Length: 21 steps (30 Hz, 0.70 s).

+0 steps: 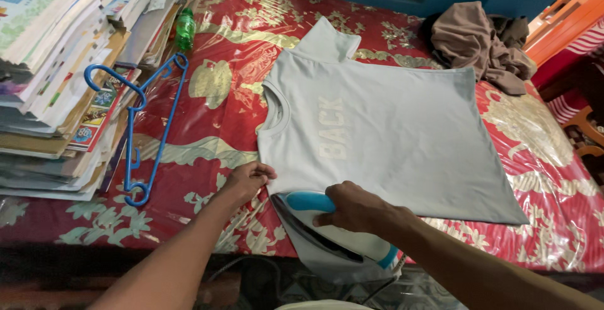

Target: The person irons a light gray t-shirt laid flat on a patterned red table. They use a blue and white electric iron to smooth the fabric, moving it across the body and sleeves of the shirt. The person adjusts the shirt's position and folds the sleeves during the process.

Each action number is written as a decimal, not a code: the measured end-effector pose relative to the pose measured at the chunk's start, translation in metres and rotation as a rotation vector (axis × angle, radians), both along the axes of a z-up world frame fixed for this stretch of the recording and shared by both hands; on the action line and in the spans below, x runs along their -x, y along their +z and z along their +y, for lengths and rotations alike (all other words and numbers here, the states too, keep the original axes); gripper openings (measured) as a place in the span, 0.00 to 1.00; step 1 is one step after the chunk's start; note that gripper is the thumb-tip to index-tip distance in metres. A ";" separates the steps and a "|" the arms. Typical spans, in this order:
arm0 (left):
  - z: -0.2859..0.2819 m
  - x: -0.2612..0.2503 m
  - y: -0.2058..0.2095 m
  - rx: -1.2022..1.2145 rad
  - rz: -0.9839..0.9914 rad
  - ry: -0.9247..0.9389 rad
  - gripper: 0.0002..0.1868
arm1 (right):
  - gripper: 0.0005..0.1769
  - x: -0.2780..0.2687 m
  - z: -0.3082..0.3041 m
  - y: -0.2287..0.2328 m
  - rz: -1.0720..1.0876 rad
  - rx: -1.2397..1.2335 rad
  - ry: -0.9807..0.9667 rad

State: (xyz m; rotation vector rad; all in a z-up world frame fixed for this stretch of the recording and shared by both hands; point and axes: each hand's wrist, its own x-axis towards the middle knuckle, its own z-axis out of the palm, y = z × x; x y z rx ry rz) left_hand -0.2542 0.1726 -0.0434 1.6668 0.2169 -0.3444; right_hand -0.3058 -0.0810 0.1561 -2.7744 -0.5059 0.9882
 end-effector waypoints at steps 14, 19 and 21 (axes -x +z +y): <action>-0.010 0.009 0.029 -0.029 -0.001 0.030 0.10 | 0.29 0.039 -0.017 -0.002 0.078 -0.010 0.009; -0.008 0.010 0.028 -0.036 -0.021 0.019 0.10 | 0.30 0.059 -0.027 -0.005 0.000 -0.050 0.054; -0.007 0.010 0.023 -0.033 -0.044 0.025 0.10 | 0.29 0.070 -0.029 -0.005 -0.010 -0.057 0.041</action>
